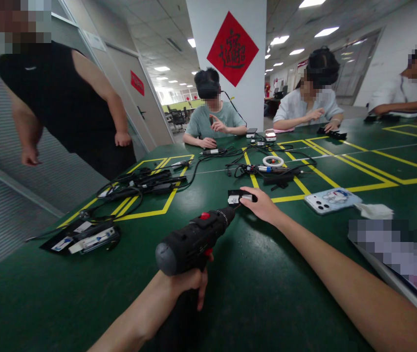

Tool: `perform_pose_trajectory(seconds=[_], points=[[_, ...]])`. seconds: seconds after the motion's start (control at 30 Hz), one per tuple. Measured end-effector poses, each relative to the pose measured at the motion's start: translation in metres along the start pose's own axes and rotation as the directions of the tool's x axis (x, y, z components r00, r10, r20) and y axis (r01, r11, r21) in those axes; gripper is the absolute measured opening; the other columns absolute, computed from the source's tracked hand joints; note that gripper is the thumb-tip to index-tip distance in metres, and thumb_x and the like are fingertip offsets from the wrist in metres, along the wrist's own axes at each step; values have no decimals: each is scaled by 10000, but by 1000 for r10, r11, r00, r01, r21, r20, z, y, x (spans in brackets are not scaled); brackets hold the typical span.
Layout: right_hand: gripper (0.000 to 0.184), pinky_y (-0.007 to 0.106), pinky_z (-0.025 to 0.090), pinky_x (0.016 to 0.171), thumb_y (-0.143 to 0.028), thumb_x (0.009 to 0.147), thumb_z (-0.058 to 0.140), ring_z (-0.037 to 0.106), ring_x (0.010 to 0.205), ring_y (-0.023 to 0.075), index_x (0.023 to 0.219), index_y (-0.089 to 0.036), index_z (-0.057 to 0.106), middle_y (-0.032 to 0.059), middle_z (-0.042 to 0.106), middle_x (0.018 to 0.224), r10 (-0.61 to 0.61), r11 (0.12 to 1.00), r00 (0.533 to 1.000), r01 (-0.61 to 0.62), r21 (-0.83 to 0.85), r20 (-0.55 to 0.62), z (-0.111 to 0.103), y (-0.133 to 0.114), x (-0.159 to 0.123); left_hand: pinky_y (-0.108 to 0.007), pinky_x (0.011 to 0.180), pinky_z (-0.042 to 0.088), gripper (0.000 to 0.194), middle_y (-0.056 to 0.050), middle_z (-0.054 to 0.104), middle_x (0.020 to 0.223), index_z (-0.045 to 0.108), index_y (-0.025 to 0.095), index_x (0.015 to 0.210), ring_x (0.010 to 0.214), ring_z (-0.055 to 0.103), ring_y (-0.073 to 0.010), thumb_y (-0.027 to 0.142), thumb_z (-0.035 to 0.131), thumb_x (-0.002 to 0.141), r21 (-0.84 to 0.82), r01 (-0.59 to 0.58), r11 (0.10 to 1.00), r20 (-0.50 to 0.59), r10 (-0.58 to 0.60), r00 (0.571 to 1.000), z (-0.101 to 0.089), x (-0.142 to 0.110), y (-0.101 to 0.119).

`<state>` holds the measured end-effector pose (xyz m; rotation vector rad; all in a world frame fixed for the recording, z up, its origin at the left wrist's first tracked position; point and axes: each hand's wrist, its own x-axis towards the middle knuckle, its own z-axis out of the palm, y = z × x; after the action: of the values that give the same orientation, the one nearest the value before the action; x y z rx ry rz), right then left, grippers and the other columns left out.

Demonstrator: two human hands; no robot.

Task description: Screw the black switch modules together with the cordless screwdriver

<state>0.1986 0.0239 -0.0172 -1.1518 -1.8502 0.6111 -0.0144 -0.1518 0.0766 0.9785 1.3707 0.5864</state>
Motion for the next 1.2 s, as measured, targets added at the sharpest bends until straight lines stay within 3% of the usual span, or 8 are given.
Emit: perform_pose_trajectory(seconds=[0.17, 0.33, 0.57, 0.83, 0.93, 1.1, 1.2], points=[[418, 327, 416, 910, -357, 803, 555, 574, 993, 191, 1204, -240, 577, 63, 599, 1132, 3, 1000, 1000, -3, 1, -3, 0, -1, 0, -303, 349, 401, 410, 40, 517, 358, 451, 158, 849, 319, 491, -199, 180, 539, 449, 38, 58, 998, -26, -57, 998, 0, 10, 0], [421, 322, 417, 909, -358, 808, 550, 572, 996, 188, 1210, -235, 572, 64, 596, 1136, 8, 1000, 1000, -8, -4, 3, -2, -3, -1, -305, 347, 405, 432, 40, 526, 362, 449, 174, 833, 321, 495, -198, 212, 616, 437, 24, 57, 998, 61, -59, 996, -7, 16, -6], [422, 323, 415, 919, -357, 812, 549, 568, 1015, 190, 1214, -231, 568, 65, 592, 1148, 12, 1000, 1000, -12, -2, 6, -2, -3, -2, -296, 415, 436, 473, 23, 568, 464, 482, 153, 931, 406, 555, -185, 305, 657, 518, -70, -30, 997, 144, 40, 989, -15, 10, -14], [417, 325, 414, 925, -352, 807, 561, 573, 1016, 191, 1208, -240, 576, 60, 596, 1147, 21, 1000, 1000, -21, -1, 4, -2, -3, -1, -302, 447, 442, 462, 18, 577, 513, 474, 137, 978, 432, 551, -180, 266, 638, 566, -54, -79, 995, 68, 83, 994, -11, -4, -10], [414, 323, 416, 920, -352, 806, 561, 574, 1012, 190, 1204, -239, 579, 61, 599, 1145, 20, 1000, 1000, -20, -2, 2, -1, -2, 0, -305, 449, 452, 467, 18, 581, 526, 470, 138, 983, 440, 555, -180, 260, 622, 559, -62, -78, 995, 63, 82, 995, -10, -1, -10], [414, 321, 421, 910, -343, 803, 563, 576, 1001, 187, 1200, -227, 581, 63, 603, 1130, 17, 1000, 1000, -17, -1, 8, -2, -3, 0, -283, 357, 395, 427, 54, 511, 378, 445, 171, 850, 329, 494, -172, 252, 613, 466, 28, 29, 999, 55, -31, 998, -8, 12, -10], [416, 320, 420, 912, -347, 808, 556, 574, 1005, 185, 1206, -225, 576, 64, 600, 1136, 11, 1000, 1000, -11, -2, 5, -2, -3, 0, -293, 373, 413, 452, 41, 544, 408, 453, 169, 881, 345, 514, -176, 285, 611, 474, 1, -8, 1000, 75, 8, 997, -9, 16, -12]])
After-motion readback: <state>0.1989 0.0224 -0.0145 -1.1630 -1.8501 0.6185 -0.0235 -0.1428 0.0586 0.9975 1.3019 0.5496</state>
